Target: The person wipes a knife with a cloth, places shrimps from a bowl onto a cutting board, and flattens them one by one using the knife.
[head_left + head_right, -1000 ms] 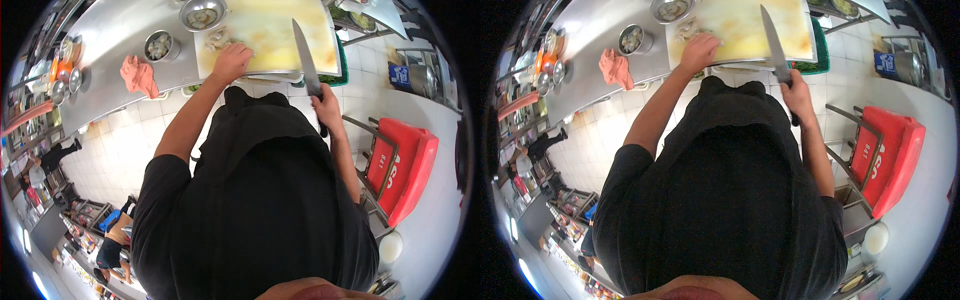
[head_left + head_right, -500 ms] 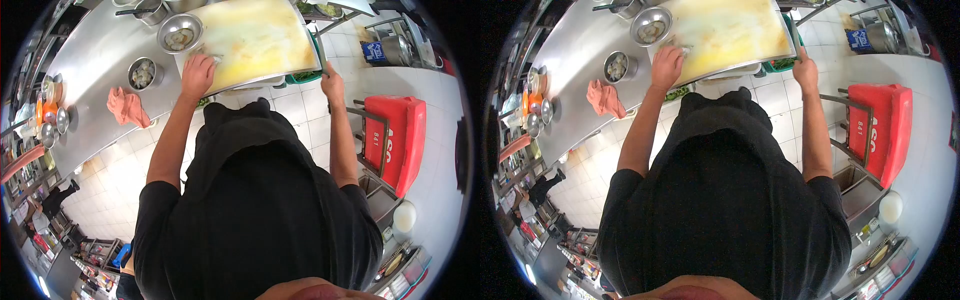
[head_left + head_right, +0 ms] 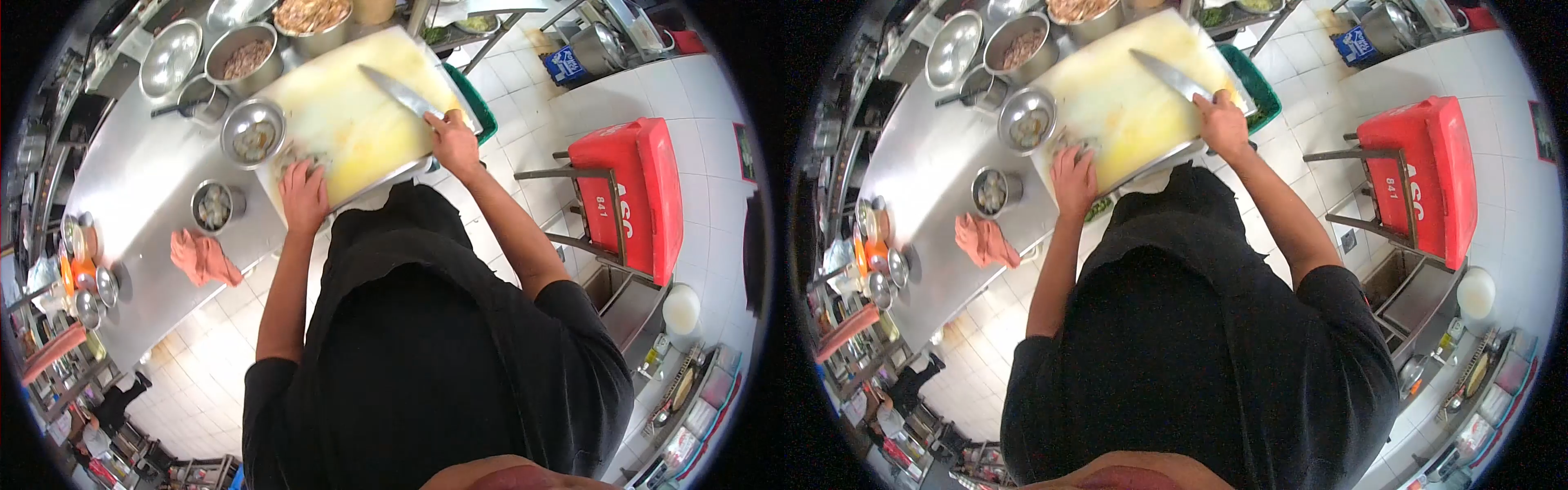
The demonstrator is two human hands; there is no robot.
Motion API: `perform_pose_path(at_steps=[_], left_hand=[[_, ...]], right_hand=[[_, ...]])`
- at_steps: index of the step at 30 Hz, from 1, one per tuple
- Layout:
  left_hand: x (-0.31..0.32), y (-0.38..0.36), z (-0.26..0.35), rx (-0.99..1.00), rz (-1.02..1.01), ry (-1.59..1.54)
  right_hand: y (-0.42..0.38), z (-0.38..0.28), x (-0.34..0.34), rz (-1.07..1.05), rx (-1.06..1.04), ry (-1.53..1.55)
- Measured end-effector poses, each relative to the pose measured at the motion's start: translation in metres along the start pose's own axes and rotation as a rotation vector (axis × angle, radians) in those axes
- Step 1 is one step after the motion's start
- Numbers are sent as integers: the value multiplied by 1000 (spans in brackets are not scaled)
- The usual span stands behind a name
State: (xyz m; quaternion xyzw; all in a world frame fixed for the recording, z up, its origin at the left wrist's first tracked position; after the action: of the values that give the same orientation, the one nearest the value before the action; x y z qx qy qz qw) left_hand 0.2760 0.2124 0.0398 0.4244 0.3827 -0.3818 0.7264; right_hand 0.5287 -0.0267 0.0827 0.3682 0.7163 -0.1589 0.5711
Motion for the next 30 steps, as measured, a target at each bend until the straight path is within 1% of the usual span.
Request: perform_pose_path(at_steps=[3, 6, 7, 8, 9, 10, 12, 13, 14, 15, 16, 17, 18, 20, 22, 24, 25, 26, 29, 30], left_hand=[[-2, 6, 9, -31, 24, 33], [2, 11, 15, -124, 29, 51], [4, 11, 16, -147, 59, 67], [4, 12, 19, -164, 91, 41], [5, 10, 20, -200, 111, 30], [1, 9, 26, -210, 130, 56], [-8, 18, 38, -308, 82, 77], [-11, 21, 40, -329, 76, 116], [-11, 23, 40, -357, 81, 131], [-9, 25, 38, -377, 89, 144], [-8, 28, 37, -393, 99, 153], [-15, 29, 52, -400, 117, 162], [-17, 30, 55, -437, 113, 178], [-18, 30, 58, -513, 112, 207], [-24, 24, 62, -598, 158, 199], [-29, 12, 67, -662, 213, 220], [-30, 2, 68, -706, 232, 224], [-30, -12, 68, -747, 250, 225], [-21, -44, 70, -863, 313, 171], [-19, -51, 70, -900, 338, 143]], right_hand=[[35, 18, 19, 50, -152, -13], [81, 50, 12, 9, -193, 86], [103, 63, -11, 63, -222, 32], [131, 117, 7, 62, -49, 167], [164, 135, -10, -106, 136, 253], [194, 177, -8, -27, 190, 177], [270, 249, -9, 19, 183, 102], [314, 312, 10, 154, 174, 59], [362, 377, 31, 133, 264, 74], [392, 405, 38, 163, 364, 120], [436, 451, 61, 150, 474, 46], [453, 482, 61, 196, 499, 137], [470, 496, 69, 231, 523, 227], [495, 501, 85, -24, 737, 709], [520, 509, 111, -108, 827, 917], [537, 503, 126, -185, 830, 966], [547, 507, 132, -178, 790, 991], [554, 513, 138, -166, 754, 1015], [562, 532, 137, 10, 729, 922], [567, 538, 139, -38, 683, 950]])
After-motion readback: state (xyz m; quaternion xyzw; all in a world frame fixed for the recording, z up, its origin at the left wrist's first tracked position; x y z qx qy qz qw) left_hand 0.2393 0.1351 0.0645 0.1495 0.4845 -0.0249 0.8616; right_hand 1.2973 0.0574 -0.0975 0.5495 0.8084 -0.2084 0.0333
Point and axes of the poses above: each hand's wrist, its own y-axis towards the middle knuckle, its own x-axis out of the palm, z = x × y, the point moved 5 cm from there along y, towards the middle knuckle, and after that the axes turned 4 degrees about -z, right-handed, at the moved point
